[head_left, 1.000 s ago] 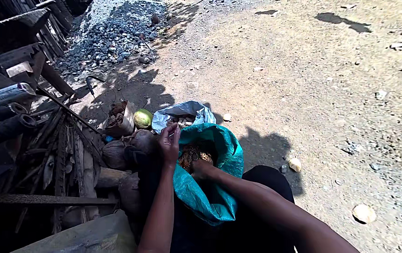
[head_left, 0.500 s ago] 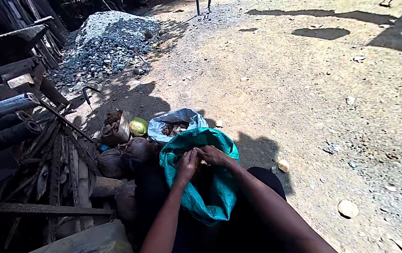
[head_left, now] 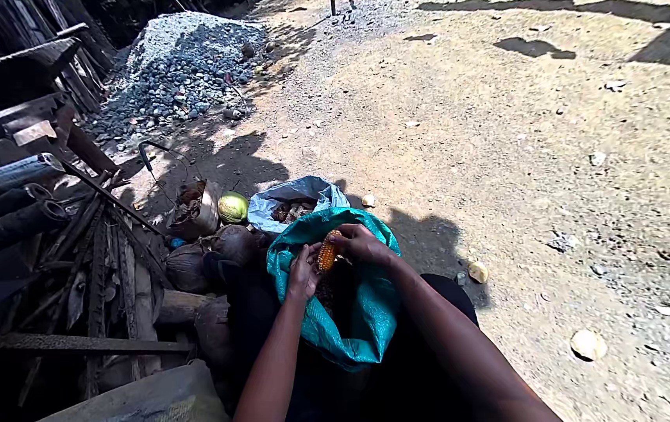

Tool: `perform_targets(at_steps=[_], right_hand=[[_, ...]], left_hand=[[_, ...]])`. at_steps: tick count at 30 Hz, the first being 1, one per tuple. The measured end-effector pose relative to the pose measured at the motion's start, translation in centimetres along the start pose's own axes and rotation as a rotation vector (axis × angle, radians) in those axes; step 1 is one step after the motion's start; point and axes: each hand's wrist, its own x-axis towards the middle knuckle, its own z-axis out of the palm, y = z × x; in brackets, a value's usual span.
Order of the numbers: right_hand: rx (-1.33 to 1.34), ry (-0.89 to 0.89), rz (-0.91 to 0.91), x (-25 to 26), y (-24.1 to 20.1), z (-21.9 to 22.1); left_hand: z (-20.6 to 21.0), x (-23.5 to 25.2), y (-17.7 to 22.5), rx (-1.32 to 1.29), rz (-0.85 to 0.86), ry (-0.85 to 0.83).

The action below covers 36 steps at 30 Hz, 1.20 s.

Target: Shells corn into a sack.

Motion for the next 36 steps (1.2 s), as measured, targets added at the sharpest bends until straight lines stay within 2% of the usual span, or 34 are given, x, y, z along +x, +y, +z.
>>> perform_targets(at_steps=[6,14,20,23,27,32,36], right_hand=[[0.245,0.075,-0.042,0.2,0.6,-0.2],[0.319,0.109,-0.139,0.7,1.6,-0.3],[0.192,0.103,-0.116,0.1,0.7,-0.4],[0.149,0.093,-0.125,-0.1,0.3,-0.5],[0.157,0.125,-0.125,0.0,0.4,-0.5],[0.215,0.124,-0.131,0.3,0.7,-0.3],[0.222,0.112,-0.159,0.2,0.8,-0.1]], left_hand=[[-0.1,-1.3,0.4,0.082,0.089,-0.032],[-0.5,-1.3,-0.1,0.099,0.156,-0.136],[-1.2,-0.3,-1.7,0.448,0.475,-0.269],[-1.3,-0.4,-1.7,0.621,0.556,-0.229],[-1.0,-0.5,-1.4,0.689,0.549,-0.185],[-0.8,-0.4,-1.4,0.484,0.463,-0.164],[-1.1,-0.1,-1.6,0.562,0.519,-0.17]])
